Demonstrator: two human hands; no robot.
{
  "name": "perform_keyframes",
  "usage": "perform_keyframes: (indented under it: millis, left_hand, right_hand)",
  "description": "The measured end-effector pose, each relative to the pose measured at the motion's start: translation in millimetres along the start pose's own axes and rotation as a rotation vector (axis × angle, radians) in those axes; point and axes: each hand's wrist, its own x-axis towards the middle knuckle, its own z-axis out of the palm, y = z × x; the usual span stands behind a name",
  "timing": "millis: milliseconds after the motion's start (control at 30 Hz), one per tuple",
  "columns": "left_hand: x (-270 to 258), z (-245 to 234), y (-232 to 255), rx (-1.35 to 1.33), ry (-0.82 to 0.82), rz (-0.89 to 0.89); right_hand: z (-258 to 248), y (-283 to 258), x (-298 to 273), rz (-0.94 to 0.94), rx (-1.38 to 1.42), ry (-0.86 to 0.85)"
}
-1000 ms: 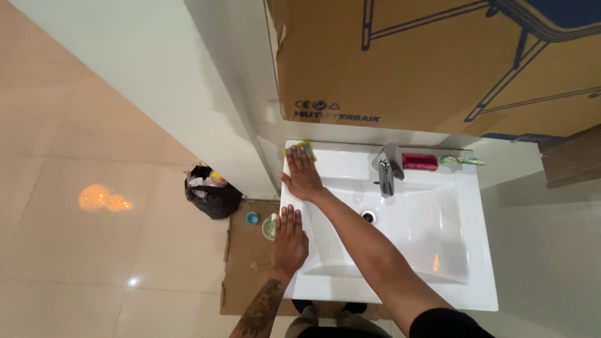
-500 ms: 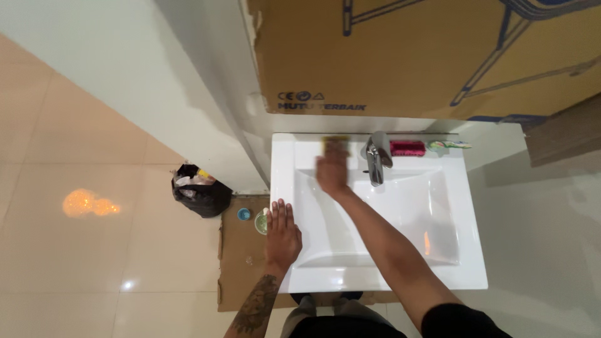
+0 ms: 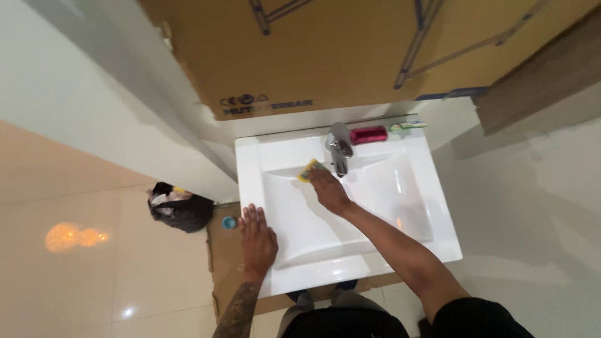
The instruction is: The person wipes the surfaces and edges of a white ceramic sink and its chrome faucet using a yellow sponge.
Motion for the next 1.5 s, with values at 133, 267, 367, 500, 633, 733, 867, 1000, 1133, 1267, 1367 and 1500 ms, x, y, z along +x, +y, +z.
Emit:
perform_keyframes:
  millis: [133,267,367,500,633,733,867,1000,1133,1267,1367,1500]
  left_hand:
    - [-0.2,-1.9,2.2,0.017,-0.029,-0.016]
    - [4.9,-4.7,6.5,0.023,-0.065,-0.069]
    - [5.6,-6.5,7.2,0.083,-0.136,-0.080]
    - [4.3,-5.4,7.9,0.079,-0.082,-0.041]
    - [4.0,-5.4,9.3,0.094,-0.090,-0.071]
    - [3.1,-5.3,11.3,0.096,-0.098,-0.082]
    - [5.5,-6.3,13.7,0.104,-0.080,-0.079]
    - [6.7,-10.3,15.8,0.129,-0.083,-0.058]
    - [10.1,-15.8,18.8,0.166,-0.120,-0.058]
    - [9.7,-18.3,22.0,0.164,-0.095,-0.046]
    - [10.4,-15.5,20.6,0.184,-0.100,-0.055]
    - [8.3,-12.0,18.1,0.187,-0.104,-0.048]
  right_hand:
    - [-28.4,20.3,-65.5,0.815,0.585,0.375]
    - [-83.2,61.2,-73.5,0.952,0.461,0.594]
    - [-102.8,78.0,-50.8,0.571,0.271,0.624]
    - [-86.9,84.3,-25.8,0.440,0.143,0.350]
    - [-78.6,88.4,-33.1,0.163,-0.060,0.130]
    - [-81.3,98.8,-44.3,0.144,-0.092,0.097]
    - [-94.1,121.8,-61.5,0.199,-0.172,0.056]
    - [-113.6,142.0,-80.2,0.212,-0.206,0.053]
    - [-131.6,155.0,-92.7,0.229,-0.242,0.102]
    - [-144.4,166.4,-103.6,0.272,-0.292,0.139]
    - [-145.8,176.8,-106.3,0.351,-0.250,0.180]
    - [-139.4,203.6,-103.9,0.423,-0.167,0.144]
